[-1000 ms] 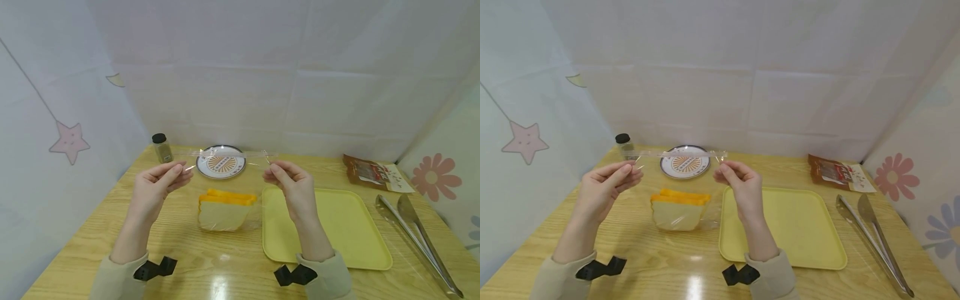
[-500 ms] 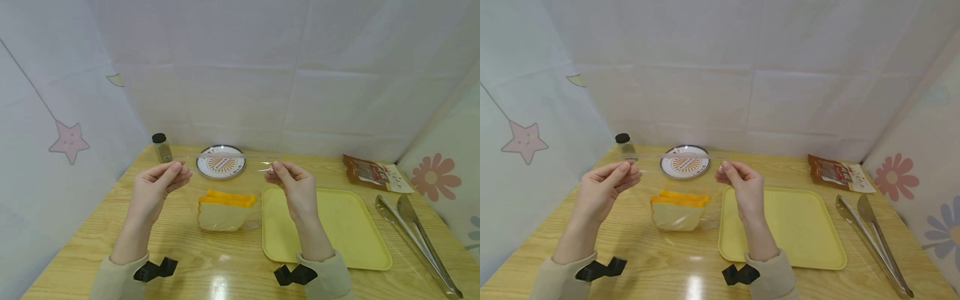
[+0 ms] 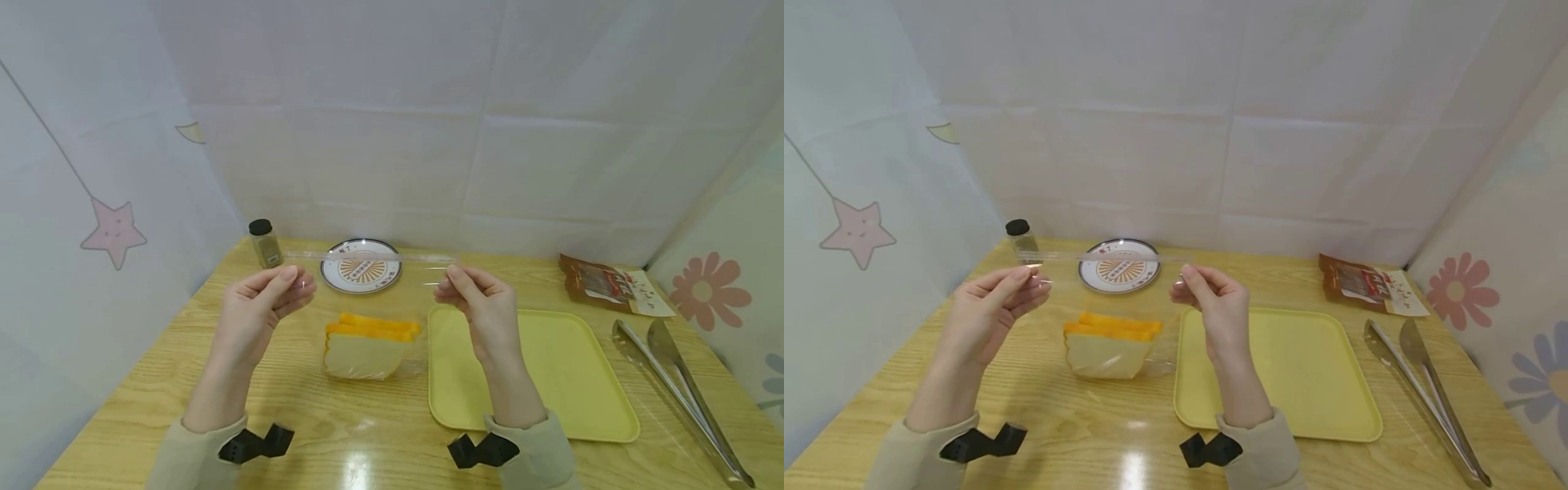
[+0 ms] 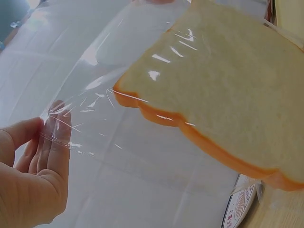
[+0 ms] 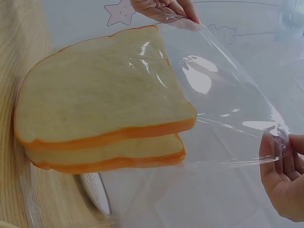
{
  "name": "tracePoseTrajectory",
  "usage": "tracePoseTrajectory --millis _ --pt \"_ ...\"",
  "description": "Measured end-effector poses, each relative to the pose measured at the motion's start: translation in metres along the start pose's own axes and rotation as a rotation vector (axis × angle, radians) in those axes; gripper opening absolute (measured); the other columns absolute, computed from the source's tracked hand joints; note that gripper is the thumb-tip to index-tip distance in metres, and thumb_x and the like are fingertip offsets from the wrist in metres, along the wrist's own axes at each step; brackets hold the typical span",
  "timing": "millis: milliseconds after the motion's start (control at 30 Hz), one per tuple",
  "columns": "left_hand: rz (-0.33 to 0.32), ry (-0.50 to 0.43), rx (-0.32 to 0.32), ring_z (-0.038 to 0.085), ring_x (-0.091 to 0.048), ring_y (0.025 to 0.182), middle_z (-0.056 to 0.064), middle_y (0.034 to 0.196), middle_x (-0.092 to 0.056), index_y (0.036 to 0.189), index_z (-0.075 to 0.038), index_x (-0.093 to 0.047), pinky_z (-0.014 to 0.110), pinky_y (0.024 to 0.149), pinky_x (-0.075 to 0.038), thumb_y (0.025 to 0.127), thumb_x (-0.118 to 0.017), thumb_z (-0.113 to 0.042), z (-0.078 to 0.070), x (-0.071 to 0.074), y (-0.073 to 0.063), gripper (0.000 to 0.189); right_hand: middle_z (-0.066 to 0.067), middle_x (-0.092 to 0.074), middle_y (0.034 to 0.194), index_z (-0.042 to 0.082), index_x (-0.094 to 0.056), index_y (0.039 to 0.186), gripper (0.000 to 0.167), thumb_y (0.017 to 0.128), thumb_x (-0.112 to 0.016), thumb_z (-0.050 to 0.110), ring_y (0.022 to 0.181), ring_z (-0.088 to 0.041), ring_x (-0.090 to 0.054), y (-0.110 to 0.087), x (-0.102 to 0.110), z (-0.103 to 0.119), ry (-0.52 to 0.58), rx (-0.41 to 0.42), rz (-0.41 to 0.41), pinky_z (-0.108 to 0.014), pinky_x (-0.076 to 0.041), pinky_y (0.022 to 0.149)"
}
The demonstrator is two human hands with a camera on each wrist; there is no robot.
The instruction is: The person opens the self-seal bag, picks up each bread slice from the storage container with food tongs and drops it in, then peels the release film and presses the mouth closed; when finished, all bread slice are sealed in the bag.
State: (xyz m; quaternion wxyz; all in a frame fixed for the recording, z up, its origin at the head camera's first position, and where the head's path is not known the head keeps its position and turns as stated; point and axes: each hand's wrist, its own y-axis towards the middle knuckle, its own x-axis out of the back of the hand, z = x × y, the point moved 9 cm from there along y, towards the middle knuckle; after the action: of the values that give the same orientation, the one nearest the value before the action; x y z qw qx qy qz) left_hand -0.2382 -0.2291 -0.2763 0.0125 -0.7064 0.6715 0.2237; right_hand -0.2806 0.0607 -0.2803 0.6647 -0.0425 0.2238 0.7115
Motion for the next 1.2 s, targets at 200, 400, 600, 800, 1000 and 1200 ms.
tracePoseTrajectory --millis 200,400,600,800,1000,1200 --pt "-0.001 -0.013 0.048 0.012 -0.072 0.079 0.0 0.085 -0.074 0.092 -0.013 -0.075 0.029 0.076 -0.058 0.093 -0.057 -0.009 0.006 -0.001 -0.001 0.018 0.002 -0.07 0.069 0.017 -0.074 0.078 0.023 0.09 -0.061 0.003 0.063 -0.012 -0.068 0.001 0.003 0.002 -0.044 -0.024 -0.004 -0.03 -0.06 0.068" --pt "-0.021 -0.011 0.055 0.012 -0.072 0.079 0.0 0.085 -0.074 0.093 -0.01 -0.075 0.029 0.075 -0.058 0.093 -0.059 -0.011 0.008 0.0 0.001 0.016 0.001 -0.07 0.071 0.011 -0.071 0.081 0.011 0.089 -0.064 0.009 0.065 -0.014 -0.069 0.008 0.001 0.004 -0.153 -0.049 0.042 -0.031 -0.06 0.071" --pt "-0.041 -0.031 0.093 0.012 -0.072 0.08 0.0 0.084 -0.074 0.093 -0.011 -0.074 0.029 0.077 -0.058 0.092 -0.06 -0.014 0.012 0.003 0.002 0.015 0.004 -0.071 0.076 -0.007 -0.065 0.102 0.026 0.089 -0.066 0.016 0.072 -0.014 -0.07 0.014 -0.001 0.0 -0.278 -0.102 0.082 -0.032 -0.06 0.074" --pt "-0.04 -0.044 0.081 0.012 -0.072 0.083 0.0 0.087 -0.075 0.096 -0.009 -0.073 0.028 0.078 -0.057 0.092 -0.06 -0.014 0.011 0.005 0.003 0.015 -0.002 -0.07 0.093 0.0 -0.065 0.112 0.028 0.089 -0.066 0.017 0.082 -0.012 -0.067 0.019 -0.008 0.025 -0.486 0.036 0.022 -0.024 -0.057 0.078" --pt "-0.039 -0.053 0.068 0.013 -0.072 0.083 0.001 0.088 -0.075 0.098 -0.006 -0.073 0.028 0.078 -0.057 0.092 -0.06 -0.013 0.011 0.004 0.003 0.016 -0.013 -0.069 0.106 0.002 -0.065 0.115 0.029 0.088 -0.066 0.013 0.097 -0.021 -0.065 0.02 -0.049 0.062 -0.747 0.336 0.077 -0.031 -0.053 0.092" --pt "-0.043 -0.051 0.054 0.013 -0.072 0.084 0.0 0.088 -0.075 0.096 -0.009 -0.074 0.028 0.079 -0.057 0.092 -0.06 -0.013 0.008 0.002 0.002 0.015 -0.013 -0.07 0.102 -0.002 -0.068 0.105 0.02 0.086 -0.067 0.006 0.096 -0.024 -0.066 0.01 -0.102 0.079 -0.878 0.599 0.216 -0.034 -0.053 0.091"
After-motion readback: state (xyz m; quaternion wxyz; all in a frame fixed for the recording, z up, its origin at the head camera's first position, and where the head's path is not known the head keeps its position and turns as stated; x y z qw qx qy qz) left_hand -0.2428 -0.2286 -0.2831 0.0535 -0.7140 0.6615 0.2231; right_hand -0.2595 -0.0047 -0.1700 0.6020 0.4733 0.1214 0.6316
